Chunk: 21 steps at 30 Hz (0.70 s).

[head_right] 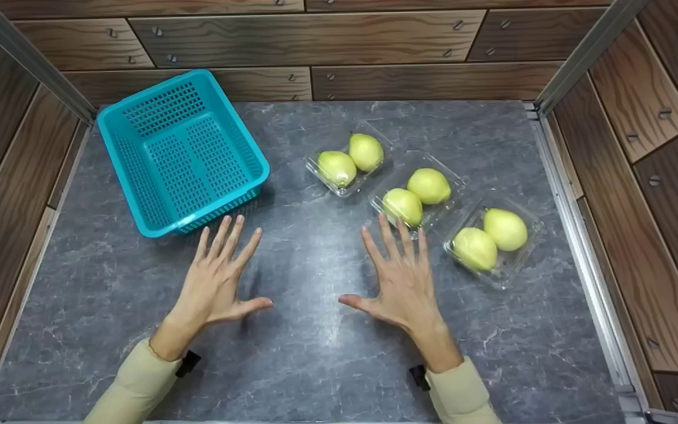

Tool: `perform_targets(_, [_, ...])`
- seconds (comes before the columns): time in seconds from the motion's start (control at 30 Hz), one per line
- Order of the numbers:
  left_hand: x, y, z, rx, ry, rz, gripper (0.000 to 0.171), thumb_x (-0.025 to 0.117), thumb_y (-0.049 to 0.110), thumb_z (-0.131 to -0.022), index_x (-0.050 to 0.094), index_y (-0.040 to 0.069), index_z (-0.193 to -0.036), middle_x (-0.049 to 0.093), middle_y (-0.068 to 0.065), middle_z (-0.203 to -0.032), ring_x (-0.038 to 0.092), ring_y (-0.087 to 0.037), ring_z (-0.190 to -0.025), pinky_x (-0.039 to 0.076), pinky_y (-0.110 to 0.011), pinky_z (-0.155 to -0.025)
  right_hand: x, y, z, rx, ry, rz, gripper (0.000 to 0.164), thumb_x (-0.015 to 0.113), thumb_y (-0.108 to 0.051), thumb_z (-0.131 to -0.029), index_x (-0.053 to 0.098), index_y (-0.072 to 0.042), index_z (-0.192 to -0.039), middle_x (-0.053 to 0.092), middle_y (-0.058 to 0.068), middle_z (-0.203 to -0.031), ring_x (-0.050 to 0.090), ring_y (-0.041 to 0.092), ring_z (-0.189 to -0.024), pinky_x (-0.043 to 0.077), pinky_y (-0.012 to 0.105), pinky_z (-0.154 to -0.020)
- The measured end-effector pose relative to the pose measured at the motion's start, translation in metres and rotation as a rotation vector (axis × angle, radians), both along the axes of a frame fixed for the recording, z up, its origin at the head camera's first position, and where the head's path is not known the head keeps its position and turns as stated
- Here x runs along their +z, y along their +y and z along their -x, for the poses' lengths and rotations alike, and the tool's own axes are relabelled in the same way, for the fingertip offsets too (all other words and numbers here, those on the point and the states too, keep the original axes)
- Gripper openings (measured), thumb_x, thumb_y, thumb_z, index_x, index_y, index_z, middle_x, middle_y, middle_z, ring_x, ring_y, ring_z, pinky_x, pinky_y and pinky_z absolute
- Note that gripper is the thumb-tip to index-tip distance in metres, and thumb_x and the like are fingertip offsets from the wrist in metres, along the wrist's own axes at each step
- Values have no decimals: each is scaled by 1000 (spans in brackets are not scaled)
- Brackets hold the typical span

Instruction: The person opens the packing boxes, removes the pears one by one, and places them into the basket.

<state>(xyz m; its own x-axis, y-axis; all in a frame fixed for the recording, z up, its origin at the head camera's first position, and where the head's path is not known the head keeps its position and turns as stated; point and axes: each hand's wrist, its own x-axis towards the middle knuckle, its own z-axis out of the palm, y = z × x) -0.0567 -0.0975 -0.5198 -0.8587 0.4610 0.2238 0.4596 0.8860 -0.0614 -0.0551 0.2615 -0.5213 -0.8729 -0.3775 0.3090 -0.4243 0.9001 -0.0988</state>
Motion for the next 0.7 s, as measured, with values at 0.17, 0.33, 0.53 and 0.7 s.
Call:
perform_targets(0.17, [-1, 8, 9, -20, 8, 5, 124, 51, 100, -73, 32, 20, -167, 27, -19, -174, 30, -39, -161, 32, -64, -128, 2, 5, 16, 48, 9, -57, 126, 30, -106, -75, 37, -17, -164, 32, 19, -172, 31, 47, -157, 21, 73, -128])
perform_targets(0.33, [-4, 18, 24, -45, -19, -1, 122, 52, 98, -75, 32, 20, -167, 29, -20, -173, 30, -39, -161, 32, -64, -128, 3, 10, 35, 69, -4, -105, 127, 29, -106, -75, 36, -17, -165, 30, 18, -173, 31, 46, -157, 23, 70, -128])
perform_targets(0.53, [-5, 32, 41, -70, -157, -28, 118, 50, 94, -81, 25, 20, -169, 21, -20, -176, 21, -38, -165, 27, -64, -131, 4, 18, 59, 68, -43, -133, 126, 32, -105, -75, 35, -17, -165, 26, 17, -175, 27, 46, -160, 26, 70, -128])
perform_targets(0.7, [-7, 44, 58, -83, -209, -33, 117, 49, 93, -83, 22, 19, -170, 19, -21, -176, 18, -38, -165, 26, -62, -132, 9, 21, 78, 45, -93, -164, 123, 56, -94, -74, 31, -18, -167, 24, 17, -175, 24, 45, -161, 23, 69, -130])
